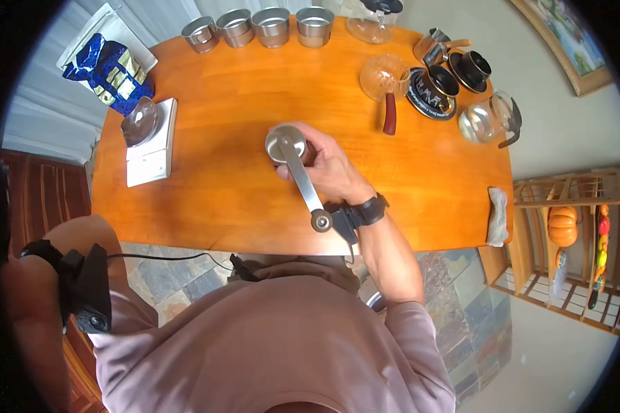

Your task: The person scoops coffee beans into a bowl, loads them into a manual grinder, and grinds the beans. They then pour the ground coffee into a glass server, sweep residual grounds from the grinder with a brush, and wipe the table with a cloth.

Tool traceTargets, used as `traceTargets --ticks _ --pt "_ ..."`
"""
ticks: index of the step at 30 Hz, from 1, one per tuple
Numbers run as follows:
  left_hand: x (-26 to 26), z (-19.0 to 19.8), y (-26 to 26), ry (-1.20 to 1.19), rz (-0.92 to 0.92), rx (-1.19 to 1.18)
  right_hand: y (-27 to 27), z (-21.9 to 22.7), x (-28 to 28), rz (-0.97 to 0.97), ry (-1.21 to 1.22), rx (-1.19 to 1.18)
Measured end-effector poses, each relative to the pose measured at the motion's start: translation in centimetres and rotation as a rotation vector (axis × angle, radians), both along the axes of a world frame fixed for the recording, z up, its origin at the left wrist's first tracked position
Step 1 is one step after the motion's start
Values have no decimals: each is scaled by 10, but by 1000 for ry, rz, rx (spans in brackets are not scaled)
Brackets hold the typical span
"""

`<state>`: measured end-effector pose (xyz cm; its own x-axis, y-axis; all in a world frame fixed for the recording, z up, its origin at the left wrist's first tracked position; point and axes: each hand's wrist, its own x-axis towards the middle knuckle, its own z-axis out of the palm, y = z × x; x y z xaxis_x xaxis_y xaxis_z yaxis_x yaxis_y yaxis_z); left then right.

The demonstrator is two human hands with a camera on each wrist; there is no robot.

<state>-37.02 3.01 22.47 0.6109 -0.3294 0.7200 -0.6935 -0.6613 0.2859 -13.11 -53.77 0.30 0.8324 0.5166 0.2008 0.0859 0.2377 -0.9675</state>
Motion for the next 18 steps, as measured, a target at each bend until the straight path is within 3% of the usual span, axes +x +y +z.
traceTargets --ticks 3,5,6,9,12,14,15,16,17,18 --pt "21 -16 -128 -190 54 -79 -1 15 -5 -62 2 -209" --pt "6 -48 -156 -409 117 -136 -5 5 -2 -39 -27 -204" --pt "54 -42 -193 -515 143 -159 -7 -2 -1 -24 13 -191" --pt "66 -58 -239 -701 188 -206 -8 -8 0 -48 -46 -238" --pt "54 -61 -167 -489 138 -293 -4 11 -3 -42 69 -239" --pt "47 -65 -164 -413 124 -348 -7 1 -23 -23 182 -202" --pt "79 -54 -212 -453 140 -366 -5 -2 -9 9 146 -106" --pt "85 -54 -211 -473 139 -387 -4 -5 -9 23 129 -8" --pt "106 -46 -250 -494 137 -403 -4 -3 -10 39 172 -21" --pt "108 -46 -239 -532 128 -415 -3 -1 -7 39 153 -14"
